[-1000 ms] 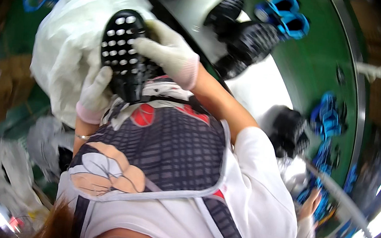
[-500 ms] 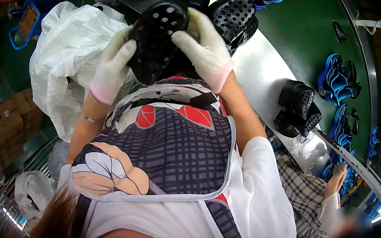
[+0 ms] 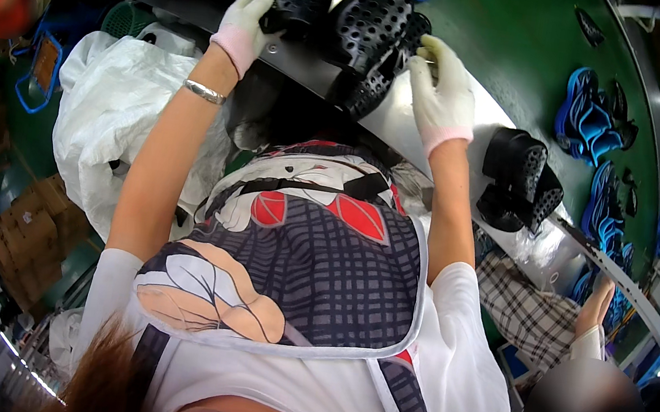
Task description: The person reaches into a large bag to retrieve black plastic shoe lasts and places them onto a work table, then takes blue and black shoe uppers from a conveyor belt and stretches them over the lasts.
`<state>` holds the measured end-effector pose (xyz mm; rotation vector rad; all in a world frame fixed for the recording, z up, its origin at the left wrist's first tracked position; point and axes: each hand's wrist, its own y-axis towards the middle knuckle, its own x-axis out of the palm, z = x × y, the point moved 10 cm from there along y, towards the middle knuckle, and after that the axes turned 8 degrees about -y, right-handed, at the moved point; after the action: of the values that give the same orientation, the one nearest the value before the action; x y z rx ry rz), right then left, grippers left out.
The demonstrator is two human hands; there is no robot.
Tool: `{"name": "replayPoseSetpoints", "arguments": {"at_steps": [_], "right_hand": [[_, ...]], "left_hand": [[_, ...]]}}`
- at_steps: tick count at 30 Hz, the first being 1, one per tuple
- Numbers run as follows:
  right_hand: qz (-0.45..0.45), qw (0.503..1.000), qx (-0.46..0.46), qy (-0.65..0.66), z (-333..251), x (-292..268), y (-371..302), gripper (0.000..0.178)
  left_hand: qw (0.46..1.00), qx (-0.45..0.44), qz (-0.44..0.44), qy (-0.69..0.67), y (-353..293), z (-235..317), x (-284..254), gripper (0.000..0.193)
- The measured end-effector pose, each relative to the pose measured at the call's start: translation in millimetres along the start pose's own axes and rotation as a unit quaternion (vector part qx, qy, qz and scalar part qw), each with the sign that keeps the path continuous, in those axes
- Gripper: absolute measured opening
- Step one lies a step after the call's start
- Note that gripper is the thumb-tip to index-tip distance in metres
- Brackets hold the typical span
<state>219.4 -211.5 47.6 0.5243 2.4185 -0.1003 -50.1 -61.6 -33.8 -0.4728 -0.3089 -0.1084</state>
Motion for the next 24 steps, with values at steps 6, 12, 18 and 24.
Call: {"name": "replayPoseSetpoints", "arguments": {"at_steps": [6,12,18,24], "right_hand": [[-0.051,0.993,0.033,-0.106,43,40,-3,0.032],[-0.070,0.989,0.070,-0.106,68,45,18,0.033],[-0.091,0.985,0.073,-0.129,65,47,37,0.035],[-0.102,0.982,0.028,-0.159,73,60,42,0.037]], "left_hand": [[0.906,0.116,0.127,0.388,25,-12,-56,0.055],[0.909,0.090,0.078,0.400,5,-10,-40,0.059],[0.919,0.111,0.059,0.374,-17,10,-30,0.059],[0.962,0.023,0.055,0.266,-40,-29,-87,0.047]]}}
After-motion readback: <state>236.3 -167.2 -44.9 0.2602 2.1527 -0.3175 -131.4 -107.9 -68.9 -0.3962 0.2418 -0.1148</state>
